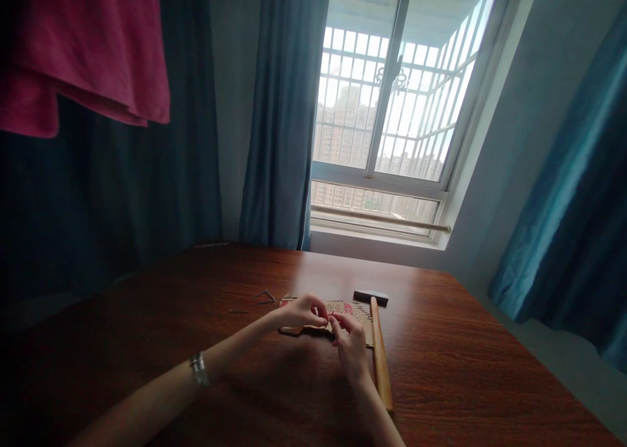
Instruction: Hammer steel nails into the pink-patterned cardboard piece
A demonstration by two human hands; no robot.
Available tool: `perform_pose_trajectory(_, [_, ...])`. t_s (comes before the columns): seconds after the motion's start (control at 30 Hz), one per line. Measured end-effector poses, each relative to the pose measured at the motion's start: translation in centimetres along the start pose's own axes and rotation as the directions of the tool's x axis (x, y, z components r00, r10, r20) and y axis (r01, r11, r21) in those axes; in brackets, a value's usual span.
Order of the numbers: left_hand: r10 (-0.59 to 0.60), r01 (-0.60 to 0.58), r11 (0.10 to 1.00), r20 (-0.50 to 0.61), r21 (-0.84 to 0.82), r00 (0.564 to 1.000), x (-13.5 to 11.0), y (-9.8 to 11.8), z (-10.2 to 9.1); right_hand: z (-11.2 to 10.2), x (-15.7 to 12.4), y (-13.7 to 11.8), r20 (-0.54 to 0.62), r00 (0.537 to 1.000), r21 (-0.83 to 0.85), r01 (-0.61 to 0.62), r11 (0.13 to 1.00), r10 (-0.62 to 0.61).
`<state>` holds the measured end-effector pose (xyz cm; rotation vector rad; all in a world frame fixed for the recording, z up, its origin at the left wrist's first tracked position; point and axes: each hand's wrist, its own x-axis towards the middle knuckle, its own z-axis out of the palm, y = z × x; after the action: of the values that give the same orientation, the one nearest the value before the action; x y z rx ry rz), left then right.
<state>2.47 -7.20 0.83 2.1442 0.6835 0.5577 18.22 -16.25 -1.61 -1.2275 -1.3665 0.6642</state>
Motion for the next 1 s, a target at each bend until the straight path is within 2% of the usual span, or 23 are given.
perform_pose_trajectory(0.13, [0.023, -0.023, 1.0, -0.005, -0.005, 1.0, -0.1, 0.6, 0.4, 0.2, -0.1, 0.1, -0.001, 1.0, -0.043, 0.016, 0.999, -0.016])
perform_pose_trajectory(0.23, [0.029, -0.029, 1.0, -0.023, -0.005, 0.999, 0.1, 0.9, -0.2, 0.2, 0.4, 0.0, -0.04, 0.998, -0.055, 0.053, 0.997, -0.055])
perform_pose_trajectory(0.33, [0.018, -0.019, 1.0, -0.147, -0.003, 0.989, 0.6, 0.5, -1.5, 0.4, 1.9, 0.3, -0.077, 0.996, -0.047, 0.039, 0.998, -0.043])
perform_pose_trajectory(0.4, [-0.017, 0.004, 0.999, -0.283, -0.046, 0.959, 1.0, -0.3, -2.3, 0.9, 3.2, 0.8, -0.07, 0.997, -0.067, 0.033, 0.997, -0.037])
perform_pose_trajectory(0.47, [-0.07, 0.023, 0.993, -0.411, -0.119, 0.909, 1.5, -1.6, -2.9, 1.4, 4.5, 1.5, -0.051, 0.996, -0.124, 0.061, 0.99, -0.068])
perform_pose_trajectory(0.57, [-0.157, 0.059, 0.978, -0.519, -0.201, 0.84, 2.2, -3.8, -3.0, 2.4, 6.2, 2.7, -0.025, 0.992, -0.243, 0.116, 0.963, -0.126])
perform_pose_trajectory(0.73, [-0.27, 0.137, 0.951, -0.53, -0.276, 0.804, 2.6, -6.3, -2.1, 3.1, 7.5, 4.3, -0.006, 0.99, -0.308, 0.131, 0.942, -0.14])
perform_pose_trajectory(0.87, [-0.299, 0.147, 0.939, -0.532, -0.309, 0.792, 2.6, -6.5, -1.4, 3.2, 7.5, 4.8, 0.012, 0.991, -0.327, 0.133, 0.936, -0.136])
perform_pose_trajectory(1.0, [-0.284, 0.132, 0.943, -0.53, -0.306, 0.799, 2.7, -6.6, -1.0, 3.2, 7.4, 5.0, 0.034, 0.99, -0.327, 0.141, 0.934, -0.137])
